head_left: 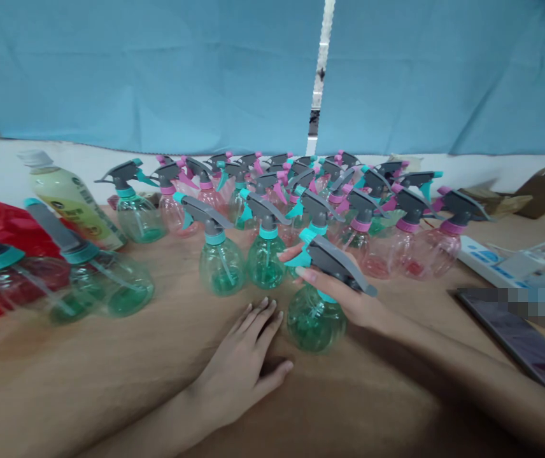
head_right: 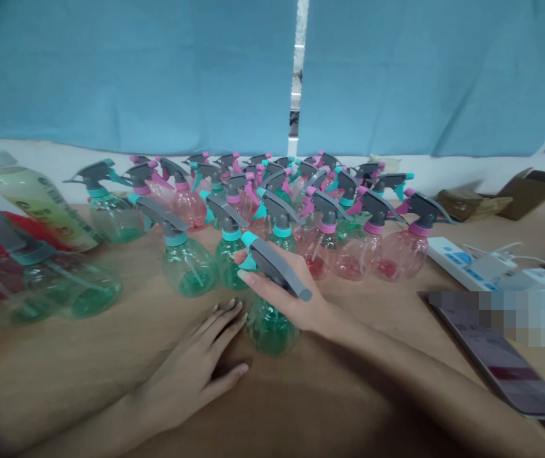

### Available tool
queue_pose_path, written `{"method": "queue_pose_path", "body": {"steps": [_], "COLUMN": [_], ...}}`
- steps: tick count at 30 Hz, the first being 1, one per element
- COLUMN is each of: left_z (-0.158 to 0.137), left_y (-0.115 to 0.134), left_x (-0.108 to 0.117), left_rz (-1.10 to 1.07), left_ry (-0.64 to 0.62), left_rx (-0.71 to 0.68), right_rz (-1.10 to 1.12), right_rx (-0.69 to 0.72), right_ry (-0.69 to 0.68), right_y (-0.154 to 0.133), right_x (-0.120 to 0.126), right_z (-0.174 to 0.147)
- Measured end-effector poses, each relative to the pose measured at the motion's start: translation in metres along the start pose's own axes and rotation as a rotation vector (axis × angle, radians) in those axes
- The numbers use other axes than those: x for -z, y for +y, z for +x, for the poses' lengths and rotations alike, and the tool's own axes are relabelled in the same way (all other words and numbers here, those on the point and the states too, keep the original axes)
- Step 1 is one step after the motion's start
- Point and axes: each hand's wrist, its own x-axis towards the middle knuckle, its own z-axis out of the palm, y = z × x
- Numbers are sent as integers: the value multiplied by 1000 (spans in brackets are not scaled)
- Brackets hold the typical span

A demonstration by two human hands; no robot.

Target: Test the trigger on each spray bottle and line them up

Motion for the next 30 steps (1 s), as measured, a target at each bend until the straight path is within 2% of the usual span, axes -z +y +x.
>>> {"method": "queue_pose_path", "body": {"steps": [30], "left_z": [1], "left_y": [0], "left_x": [1], "left_rz": [-11], "left_ry": [11], "left_rx": [-1], "right_rz": [-16], "right_rx": [52], "right_ry": [-47], "right_y": [2], "right_x": [2], "right_z": [5]}}
